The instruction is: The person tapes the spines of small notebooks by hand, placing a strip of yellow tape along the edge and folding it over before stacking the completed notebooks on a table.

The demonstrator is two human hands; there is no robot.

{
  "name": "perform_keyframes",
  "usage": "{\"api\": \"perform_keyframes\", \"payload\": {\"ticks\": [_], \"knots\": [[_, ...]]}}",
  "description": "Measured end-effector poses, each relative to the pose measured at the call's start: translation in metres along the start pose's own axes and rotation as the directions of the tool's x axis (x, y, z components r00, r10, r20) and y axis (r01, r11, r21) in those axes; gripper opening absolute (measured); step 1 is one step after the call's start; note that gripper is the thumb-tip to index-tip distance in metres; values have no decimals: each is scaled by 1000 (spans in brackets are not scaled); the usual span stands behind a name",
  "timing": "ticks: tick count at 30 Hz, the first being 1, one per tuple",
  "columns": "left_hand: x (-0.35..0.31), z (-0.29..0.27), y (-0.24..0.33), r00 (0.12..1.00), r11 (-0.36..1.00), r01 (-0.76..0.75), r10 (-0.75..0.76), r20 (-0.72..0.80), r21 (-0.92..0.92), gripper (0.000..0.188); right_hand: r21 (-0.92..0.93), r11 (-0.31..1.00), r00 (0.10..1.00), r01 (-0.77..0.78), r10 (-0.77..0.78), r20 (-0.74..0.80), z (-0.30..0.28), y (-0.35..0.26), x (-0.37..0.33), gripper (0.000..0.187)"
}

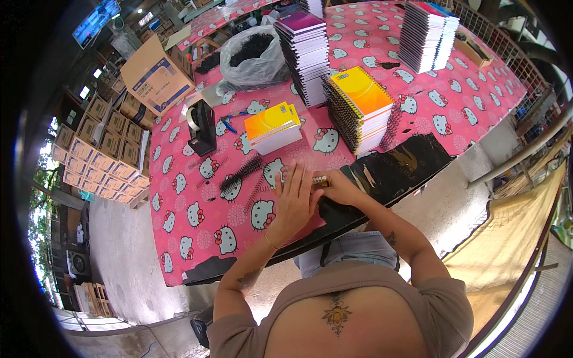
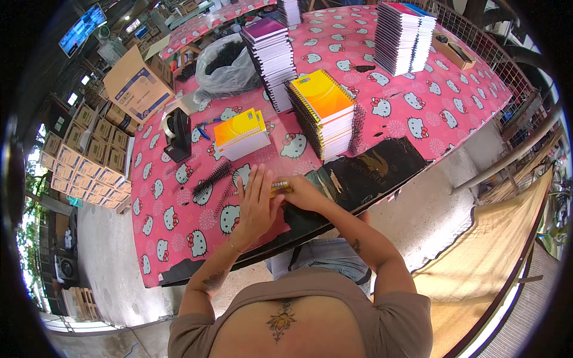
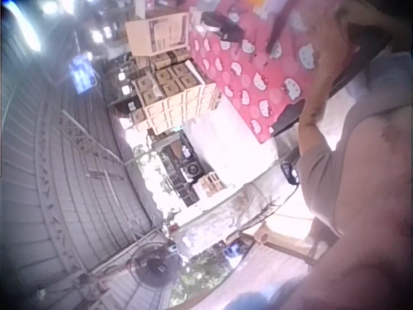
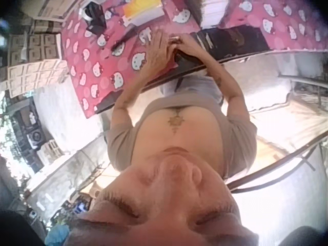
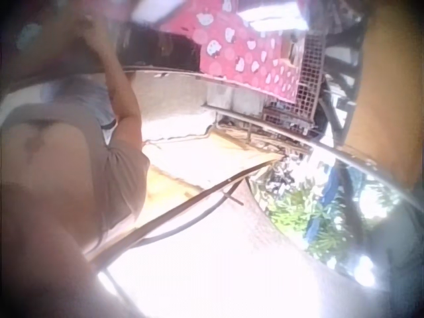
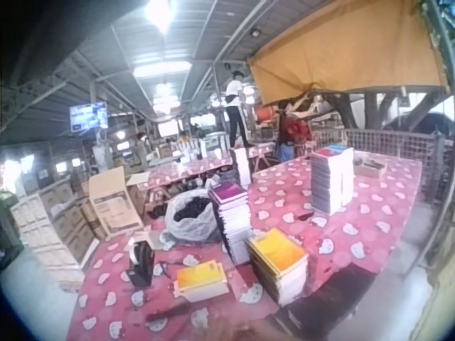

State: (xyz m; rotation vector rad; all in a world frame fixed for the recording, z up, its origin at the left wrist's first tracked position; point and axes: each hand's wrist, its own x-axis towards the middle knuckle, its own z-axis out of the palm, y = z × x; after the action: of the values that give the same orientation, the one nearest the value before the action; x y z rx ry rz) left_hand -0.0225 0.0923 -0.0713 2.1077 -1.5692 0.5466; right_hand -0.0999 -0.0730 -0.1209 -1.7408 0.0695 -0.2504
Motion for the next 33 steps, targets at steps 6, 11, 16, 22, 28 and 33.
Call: {"api": "perform_keyframes", "payload": {"ticks": [6, 11, 16, 22, 28, 33], "knots": [[10, 1, -10, 1000, 986, 21, -19, 13, -167, 25, -19, 995, 995, 95, -95, 4, 0, 1, 1, 31], [26, -7, -1, 998, 986, 53, -49, 34, -157, 19, -16, 1000, 1000, -12, 12, -7, -5, -18, -7, 25], [17, -8, -4, 999, 985, 15, -21, -30, -170, 17, -216, 962, 972, 166, -196, -126, -33, -41, -19, 29], [20, -7, -1, 999, 988, -1, -7, -49, -153, 15, -163, 984, 986, 70, -93, -135, -38, -52, -20, 24], [17, -11, -3, 999, 987, -17, 12, -32, -162, 18, -200, 980, 1000, 10, -12, -11, -48, -57, -17, 26], [14, -10, -5, 997, 980, -48, 35, -68, -191, 19, -241, 970, 996, -13, 35, 87, -60, -59, -14, 27]]}}
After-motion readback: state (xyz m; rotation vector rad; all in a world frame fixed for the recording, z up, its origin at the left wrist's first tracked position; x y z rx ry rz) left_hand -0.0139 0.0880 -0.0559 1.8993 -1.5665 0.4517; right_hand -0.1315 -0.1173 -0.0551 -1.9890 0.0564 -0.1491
